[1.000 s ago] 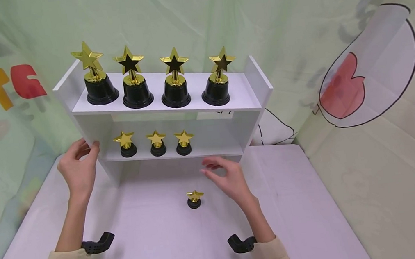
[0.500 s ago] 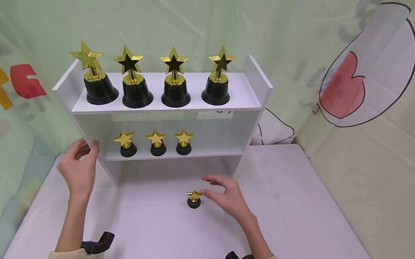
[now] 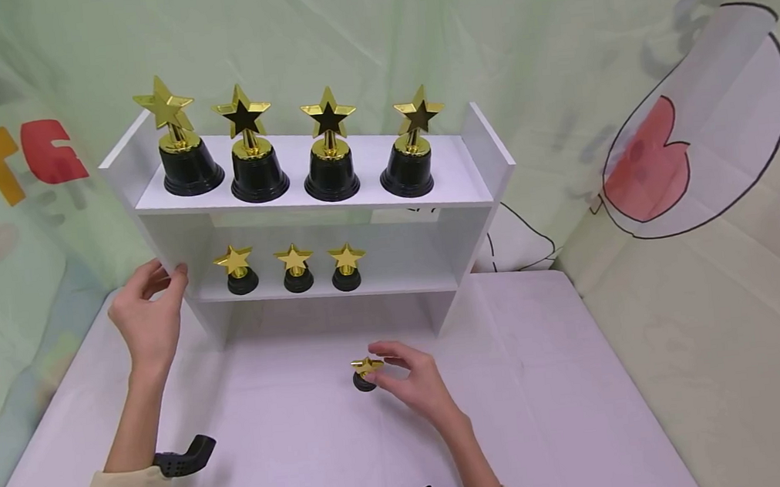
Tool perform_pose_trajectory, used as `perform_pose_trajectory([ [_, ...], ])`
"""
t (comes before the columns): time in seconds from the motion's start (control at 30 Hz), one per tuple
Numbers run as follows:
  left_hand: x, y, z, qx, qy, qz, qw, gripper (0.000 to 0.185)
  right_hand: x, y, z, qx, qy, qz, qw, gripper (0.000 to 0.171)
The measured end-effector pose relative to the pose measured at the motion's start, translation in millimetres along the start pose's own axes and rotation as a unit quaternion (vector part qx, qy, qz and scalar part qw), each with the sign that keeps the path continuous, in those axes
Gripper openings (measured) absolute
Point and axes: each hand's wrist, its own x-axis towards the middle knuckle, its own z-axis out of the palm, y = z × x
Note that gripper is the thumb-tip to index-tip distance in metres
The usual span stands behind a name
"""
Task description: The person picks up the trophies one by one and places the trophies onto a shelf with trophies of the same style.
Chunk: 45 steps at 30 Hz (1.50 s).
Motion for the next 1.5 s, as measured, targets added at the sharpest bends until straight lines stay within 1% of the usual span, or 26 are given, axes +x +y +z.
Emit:
perform_pose_trajectory([
  [0.07, 0.2, 0.0, 0.2, 0.001, 0.0, 0.0, 1.0, 0.027, 0.0, 2.1, 2.7, 0.0, -0.004, 0.006, 1.0, 0.044],
  [0.1, 0.3, -0.1, 0.4, 0.001, 0.0, 0.001, 1.0, 0.027, 0.3, 7.8, 4.4, -0.002, -0.005, 0.005, 1.0, 0.044],
  [0.33, 0.4, -0.5, 1.4, 0.007, 0.002, 0.003, 1.0, 0.027, 1.5, 12.4, 12.9, -0.008, -0.014, 0.014, 1.0, 0.043],
  [0.47, 0.3, -1.0, 1.2, 0.007, 0.001, -0.001, 1.0, 0.027, 2.2, 15.9, 17.0, -0.007, -0.017, 0.014, 1.0, 0.039],
  [0.6, 0.0, -0.7, 1.5, 0.009, 0.002, -0.004, 0.9999, 0.027, 2.4, 16.2, 17.8, -0.007, -0.013, 0.017, 1.0, 0.034],
  [0.83, 0.3, -0.8, 1.8, 0.013, 0.002, 0.003, 0.9999, 0.027, 2.3, 15.6, 17.8, -0.024, 0.007, 0.03, 0.999, 0.024],
  [1.03, -0.3, -0.7, 1.3, 0.013, 0.002, -0.001, 0.9999, 0.027, 0.7, 14.8, 16.1, -0.03, 0.018, 0.031, 0.999, 0.024],
  [1.2, -0.4, -0.9, 0.4, 0.011, 0.002, 0.001, 0.9999, 0.026, -0.9, 9.6, 9.8, -0.047, 0.017, 0.017, 0.999, 0.024],
  [1.5, -0.2, -1.1, 0.4, 0.008, 0.003, 0.0, 1.0, 0.026, -2.2, -1.9, -4.4, -0.07, 0.009, -0.024, 0.997, 0.025],
])
